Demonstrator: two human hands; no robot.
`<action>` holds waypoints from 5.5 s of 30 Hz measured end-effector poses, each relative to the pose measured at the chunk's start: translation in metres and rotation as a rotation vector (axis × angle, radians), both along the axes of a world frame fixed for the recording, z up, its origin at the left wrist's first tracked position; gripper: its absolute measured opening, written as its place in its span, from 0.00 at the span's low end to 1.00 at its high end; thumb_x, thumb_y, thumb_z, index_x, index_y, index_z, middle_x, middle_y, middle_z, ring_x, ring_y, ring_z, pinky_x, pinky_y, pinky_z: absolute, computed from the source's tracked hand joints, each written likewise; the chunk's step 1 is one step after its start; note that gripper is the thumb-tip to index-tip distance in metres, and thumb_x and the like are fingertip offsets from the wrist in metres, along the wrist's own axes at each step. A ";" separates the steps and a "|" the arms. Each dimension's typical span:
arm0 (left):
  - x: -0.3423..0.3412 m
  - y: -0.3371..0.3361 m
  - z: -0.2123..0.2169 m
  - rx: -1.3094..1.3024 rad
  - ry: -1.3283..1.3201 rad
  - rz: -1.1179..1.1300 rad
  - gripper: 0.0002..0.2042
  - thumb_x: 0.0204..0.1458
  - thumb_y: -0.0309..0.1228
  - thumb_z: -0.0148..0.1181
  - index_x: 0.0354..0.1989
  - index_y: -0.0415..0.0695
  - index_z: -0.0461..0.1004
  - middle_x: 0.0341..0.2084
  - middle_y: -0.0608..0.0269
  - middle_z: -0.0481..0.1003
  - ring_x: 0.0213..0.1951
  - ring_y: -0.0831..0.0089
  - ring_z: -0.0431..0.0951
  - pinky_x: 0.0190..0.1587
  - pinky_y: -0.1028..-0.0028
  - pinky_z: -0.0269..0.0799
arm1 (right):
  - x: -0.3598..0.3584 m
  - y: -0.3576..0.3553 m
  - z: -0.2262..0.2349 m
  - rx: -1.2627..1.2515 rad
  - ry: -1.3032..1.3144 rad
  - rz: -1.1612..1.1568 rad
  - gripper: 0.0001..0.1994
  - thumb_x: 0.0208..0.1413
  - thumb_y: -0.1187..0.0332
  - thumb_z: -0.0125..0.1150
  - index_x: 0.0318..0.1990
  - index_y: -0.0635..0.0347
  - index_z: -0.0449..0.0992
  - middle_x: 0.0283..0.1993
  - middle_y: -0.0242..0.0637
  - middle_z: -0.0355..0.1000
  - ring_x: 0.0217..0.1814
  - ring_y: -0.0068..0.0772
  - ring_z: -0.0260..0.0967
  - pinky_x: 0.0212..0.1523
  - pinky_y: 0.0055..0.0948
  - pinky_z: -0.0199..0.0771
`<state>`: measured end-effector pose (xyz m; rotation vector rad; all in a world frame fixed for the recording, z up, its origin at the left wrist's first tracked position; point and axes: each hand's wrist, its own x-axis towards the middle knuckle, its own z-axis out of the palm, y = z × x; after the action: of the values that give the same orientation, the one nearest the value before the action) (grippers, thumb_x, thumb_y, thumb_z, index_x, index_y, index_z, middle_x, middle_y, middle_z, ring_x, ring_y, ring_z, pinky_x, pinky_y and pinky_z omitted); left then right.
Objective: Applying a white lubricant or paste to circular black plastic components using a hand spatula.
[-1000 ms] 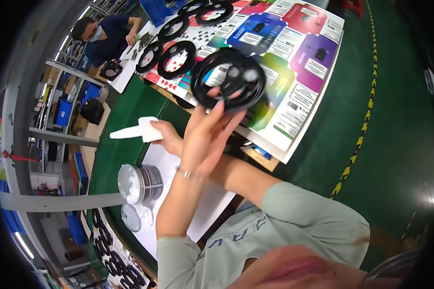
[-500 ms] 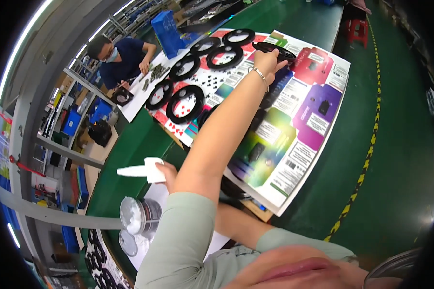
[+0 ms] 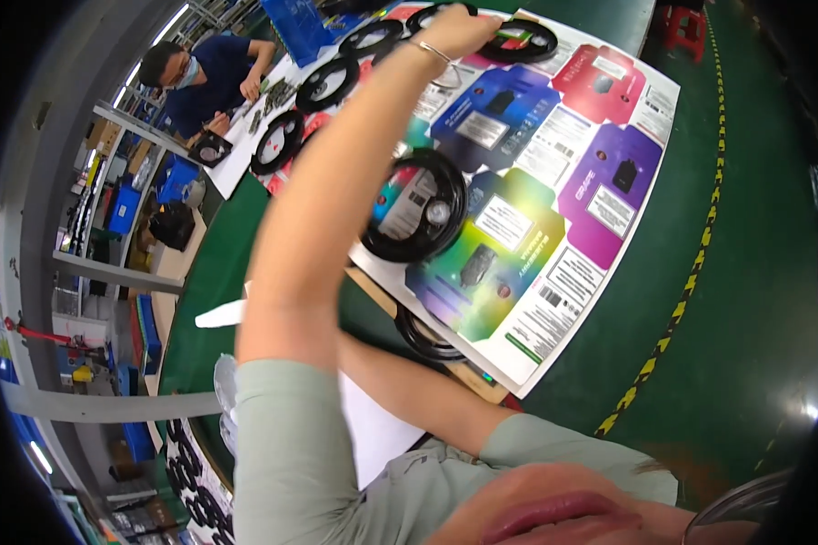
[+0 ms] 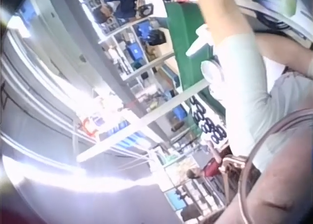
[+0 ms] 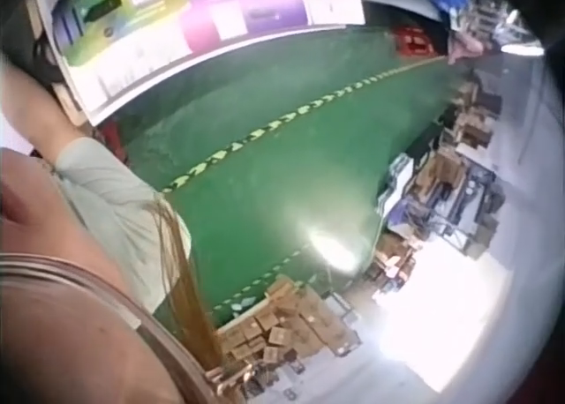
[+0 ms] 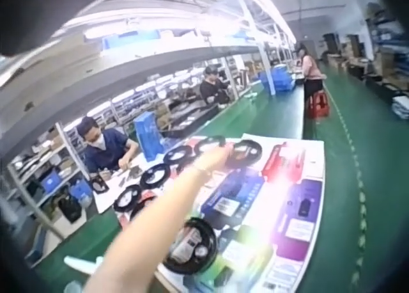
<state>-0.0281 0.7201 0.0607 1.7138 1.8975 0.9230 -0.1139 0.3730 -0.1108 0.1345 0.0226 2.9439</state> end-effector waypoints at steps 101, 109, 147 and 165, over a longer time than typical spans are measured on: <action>0.117 -0.020 -0.053 0.224 1.095 -0.194 0.18 0.50 0.43 0.52 0.47 0.51 0.68 0.47 0.66 0.69 0.55 0.64 0.61 0.57 0.40 0.39 | 0.069 0.017 0.041 0.841 -0.153 -0.063 0.17 0.59 0.58 0.44 0.53 0.51 0.66 0.59 0.32 0.55 0.63 0.32 0.47 0.60 0.26 0.46; 0.113 -0.004 -0.067 0.461 0.912 -0.288 0.12 0.48 0.40 0.54 0.38 0.48 0.72 0.40 0.61 0.71 0.49 0.63 0.66 0.55 0.35 0.38 | 0.068 0.017 0.054 0.534 -0.343 -0.070 0.15 0.50 0.58 0.59 0.39 0.59 0.72 0.36 0.33 0.68 0.37 0.23 0.63 0.37 0.26 0.64; 0.088 -0.167 -0.007 0.306 0.827 -0.304 0.10 0.48 0.32 0.51 0.35 0.42 0.71 0.33 0.55 0.74 0.38 0.58 0.74 0.41 0.64 0.68 | 0.044 -0.026 0.055 0.580 -0.126 -0.049 0.23 0.49 0.62 0.58 0.52 0.59 0.65 0.44 0.37 0.69 0.43 0.26 0.66 0.40 0.28 0.67; 0.147 0.005 -0.077 0.388 0.690 -0.243 0.13 0.43 0.32 0.59 0.39 0.48 0.75 0.37 0.56 0.73 0.41 0.59 0.72 0.46 0.62 0.65 | 0.094 0.021 0.077 0.477 -0.224 -0.074 0.27 0.52 0.55 0.51 0.56 0.61 0.58 0.51 0.38 0.62 0.55 0.28 0.54 0.56 0.25 0.47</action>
<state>0.1190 0.7252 -0.0160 2.6985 1.8979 0.6813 -0.0203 0.3935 -0.0333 -0.1256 -0.6992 2.8121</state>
